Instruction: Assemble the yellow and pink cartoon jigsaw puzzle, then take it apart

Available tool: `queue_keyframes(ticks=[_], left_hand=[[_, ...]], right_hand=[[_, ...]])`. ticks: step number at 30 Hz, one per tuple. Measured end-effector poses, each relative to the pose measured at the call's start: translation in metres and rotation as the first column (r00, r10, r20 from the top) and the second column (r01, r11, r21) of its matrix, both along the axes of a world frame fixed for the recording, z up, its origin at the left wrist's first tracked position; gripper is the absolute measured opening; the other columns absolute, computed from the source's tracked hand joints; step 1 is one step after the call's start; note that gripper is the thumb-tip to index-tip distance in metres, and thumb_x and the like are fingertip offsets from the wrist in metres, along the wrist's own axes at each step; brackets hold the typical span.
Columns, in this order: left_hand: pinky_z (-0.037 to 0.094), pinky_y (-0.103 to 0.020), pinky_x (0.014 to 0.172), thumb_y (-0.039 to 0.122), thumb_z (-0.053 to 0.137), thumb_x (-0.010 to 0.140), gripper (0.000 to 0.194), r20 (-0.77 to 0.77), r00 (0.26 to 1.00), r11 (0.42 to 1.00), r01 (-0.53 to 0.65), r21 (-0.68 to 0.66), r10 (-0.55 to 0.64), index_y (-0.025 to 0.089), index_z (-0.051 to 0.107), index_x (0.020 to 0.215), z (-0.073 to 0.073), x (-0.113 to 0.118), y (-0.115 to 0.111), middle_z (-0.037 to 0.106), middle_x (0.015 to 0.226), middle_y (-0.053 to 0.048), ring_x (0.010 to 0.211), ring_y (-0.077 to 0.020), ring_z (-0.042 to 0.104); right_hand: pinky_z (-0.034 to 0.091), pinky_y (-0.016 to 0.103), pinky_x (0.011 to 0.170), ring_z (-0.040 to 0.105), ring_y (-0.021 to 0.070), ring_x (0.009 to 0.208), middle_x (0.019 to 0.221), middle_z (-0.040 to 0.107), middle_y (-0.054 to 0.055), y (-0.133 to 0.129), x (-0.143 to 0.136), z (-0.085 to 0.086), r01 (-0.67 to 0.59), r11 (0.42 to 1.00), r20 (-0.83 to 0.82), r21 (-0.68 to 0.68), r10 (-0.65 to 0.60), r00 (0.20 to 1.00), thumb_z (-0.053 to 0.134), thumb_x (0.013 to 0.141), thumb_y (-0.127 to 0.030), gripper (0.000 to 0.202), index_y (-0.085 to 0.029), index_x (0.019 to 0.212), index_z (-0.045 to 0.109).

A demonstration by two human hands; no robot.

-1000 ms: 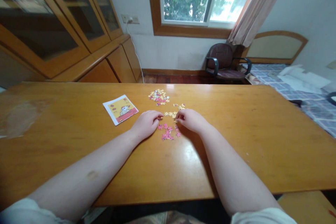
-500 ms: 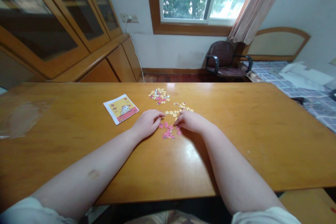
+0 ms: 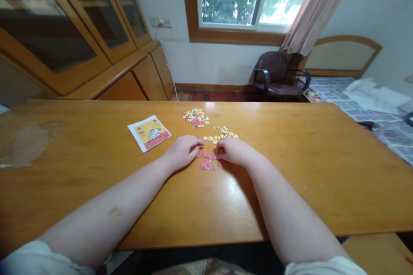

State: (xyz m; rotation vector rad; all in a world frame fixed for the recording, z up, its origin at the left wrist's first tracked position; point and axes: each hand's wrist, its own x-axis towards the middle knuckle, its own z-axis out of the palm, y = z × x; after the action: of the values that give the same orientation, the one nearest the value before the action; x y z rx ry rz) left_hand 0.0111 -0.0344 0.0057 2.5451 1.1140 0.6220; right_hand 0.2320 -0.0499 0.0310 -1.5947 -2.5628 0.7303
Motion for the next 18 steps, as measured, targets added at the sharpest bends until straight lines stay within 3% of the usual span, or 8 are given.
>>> queue_keyframes(ticks=[12,18], left_hand=[[0.047,-0.037,0.087,0.016,0.049,0.084,0.022,0.017,1.0,1.0,-0.013,-0.009,0.013,0.018,0.068,0.095,0.0,0.0,0.002,0.071,0.094,-0.005,0.089,-0.0197,0.063],[0.048,-0.035,0.087,0.016,0.047,0.084,0.024,0.066,0.996,0.997,-0.05,-0.061,0.054,0.019,0.069,0.093,-0.002,0.0,0.004,0.071,0.094,-0.004,0.09,-0.0191,0.063]], right_hand=[[0.039,0.023,0.061,0.058,0.0151,0.068,0.08,0.069,0.005,-0.007,-0.005,0.003,0.038,0.999,0.02,0.025,-0.038,0.999,0.063,0.07,-0.015,0.008,-0.018,0.075,0.07],[0.041,0.021,0.062,0.059,0.0104,0.06,0.073,0.071,0.0,-0.023,-0.032,0.006,0.046,0.991,-0.273,-0.123,-0.078,0.959,0.061,0.08,-0.019,0.012,-0.02,0.085,0.071]])
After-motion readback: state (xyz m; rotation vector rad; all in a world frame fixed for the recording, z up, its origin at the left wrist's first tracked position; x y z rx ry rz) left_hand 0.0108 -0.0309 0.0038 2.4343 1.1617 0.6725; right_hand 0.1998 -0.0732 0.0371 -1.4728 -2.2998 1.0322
